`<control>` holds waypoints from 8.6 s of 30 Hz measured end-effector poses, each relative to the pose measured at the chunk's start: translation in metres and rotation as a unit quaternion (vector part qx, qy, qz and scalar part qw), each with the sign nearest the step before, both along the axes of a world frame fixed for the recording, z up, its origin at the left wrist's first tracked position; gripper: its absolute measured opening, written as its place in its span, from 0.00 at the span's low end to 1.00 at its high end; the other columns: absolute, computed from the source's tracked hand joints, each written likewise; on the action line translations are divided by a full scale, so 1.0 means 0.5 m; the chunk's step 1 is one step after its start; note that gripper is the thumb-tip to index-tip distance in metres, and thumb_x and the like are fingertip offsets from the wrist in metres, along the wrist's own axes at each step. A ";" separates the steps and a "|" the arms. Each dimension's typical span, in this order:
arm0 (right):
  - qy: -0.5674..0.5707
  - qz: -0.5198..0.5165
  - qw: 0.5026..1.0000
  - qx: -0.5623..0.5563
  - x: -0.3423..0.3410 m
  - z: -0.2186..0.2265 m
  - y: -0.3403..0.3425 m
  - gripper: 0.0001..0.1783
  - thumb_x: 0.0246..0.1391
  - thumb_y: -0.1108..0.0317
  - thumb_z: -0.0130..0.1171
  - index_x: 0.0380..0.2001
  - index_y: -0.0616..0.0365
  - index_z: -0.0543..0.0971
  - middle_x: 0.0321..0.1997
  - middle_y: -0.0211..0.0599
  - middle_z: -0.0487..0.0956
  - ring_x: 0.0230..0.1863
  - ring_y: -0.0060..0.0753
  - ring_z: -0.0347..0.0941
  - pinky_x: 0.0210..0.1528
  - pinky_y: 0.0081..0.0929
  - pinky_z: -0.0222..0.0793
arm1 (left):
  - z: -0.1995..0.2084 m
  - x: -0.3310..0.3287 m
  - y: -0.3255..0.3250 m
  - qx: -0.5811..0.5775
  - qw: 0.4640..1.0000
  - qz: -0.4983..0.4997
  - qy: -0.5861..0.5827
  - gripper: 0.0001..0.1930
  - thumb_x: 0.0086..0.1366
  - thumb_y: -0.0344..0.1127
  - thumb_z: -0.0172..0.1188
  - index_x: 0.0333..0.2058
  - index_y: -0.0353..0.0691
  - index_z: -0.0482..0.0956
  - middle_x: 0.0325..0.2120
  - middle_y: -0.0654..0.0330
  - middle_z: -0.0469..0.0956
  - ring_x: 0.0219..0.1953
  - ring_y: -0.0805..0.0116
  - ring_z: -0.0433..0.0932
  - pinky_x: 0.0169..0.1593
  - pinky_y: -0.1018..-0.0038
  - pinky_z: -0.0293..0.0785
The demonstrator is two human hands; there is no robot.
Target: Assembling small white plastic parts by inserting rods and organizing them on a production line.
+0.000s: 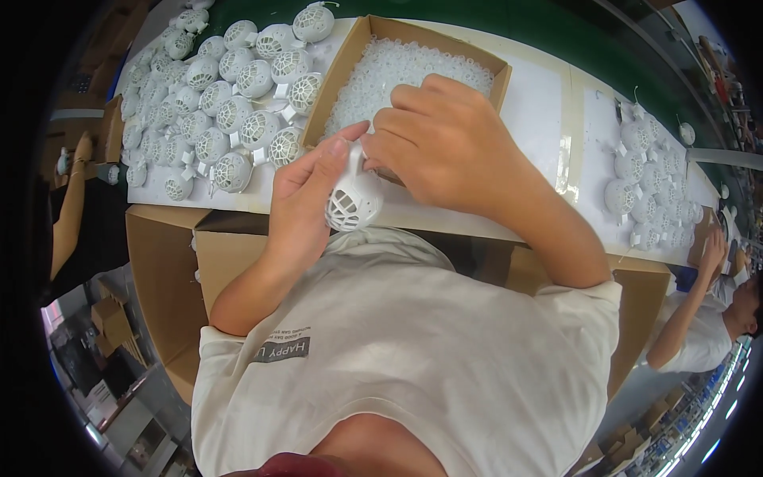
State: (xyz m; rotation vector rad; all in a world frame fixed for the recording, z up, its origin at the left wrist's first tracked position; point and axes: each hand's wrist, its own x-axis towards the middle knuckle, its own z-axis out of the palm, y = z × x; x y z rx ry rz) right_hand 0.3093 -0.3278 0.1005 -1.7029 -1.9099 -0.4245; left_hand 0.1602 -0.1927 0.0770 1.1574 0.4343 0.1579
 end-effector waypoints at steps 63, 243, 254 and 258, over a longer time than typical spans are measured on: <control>0.761 0.025 0.640 0.104 -0.160 -0.036 0.055 0.08 0.60 0.79 0.61 0.42 0.71 0.78 0.42 0.55 0.84 0.40 0.35 0.83 0.44 0.30 0.79 | -0.008 -0.084 0.120 0.520 0.841 0.112 -0.101 0.26 0.59 0.37 0.69 0.56 0.34 0.79 0.43 0.57 0.68 0.43 0.64 0.67 0.49 0.72 0.67; 0.364 0.007 0.923 0.124 -0.089 -0.020 0.085 0.07 0.40 0.80 0.70 0.26 0.65 0.82 0.27 0.38 0.81 0.31 0.38 0.74 0.36 0.29 0.69 | 0.043 -0.058 0.062 0.373 0.918 0.052 -0.127 0.21 0.71 0.26 0.51 0.62 0.31 0.71 0.28 0.54 0.75 0.31 0.64 0.73 0.39 0.70 0.71; 0.175 -0.065 0.979 -0.076 -0.064 -0.008 0.067 0.08 0.48 0.73 0.67 0.33 0.63 0.83 0.32 0.41 0.81 0.36 0.42 0.76 0.40 0.36 0.72 | 0.067 -0.140 0.099 0.515 0.857 -0.013 0.027 0.21 0.72 0.27 0.47 0.61 0.35 0.73 0.36 0.54 0.81 0.39 0.73 0.75 0.47 0.76 0.71; 0.170 -0.213 0.958 -0.090 0.001 -0.099 0.026 0.08 0.50 0.71 0.66 0.34 0.63 0.83 0.34 0.43 0.81 0.38 0.45 0.76 0.41 0.36 0.71 | 0.077 -0.306 0.247 0.523 0.808 0.093 0.254 0.21 0.70 0.30 0.53 0.61 0.40 0.75 0.43 0.52 0.81 0.44 0.65 0.78 0.53 0.70 0.71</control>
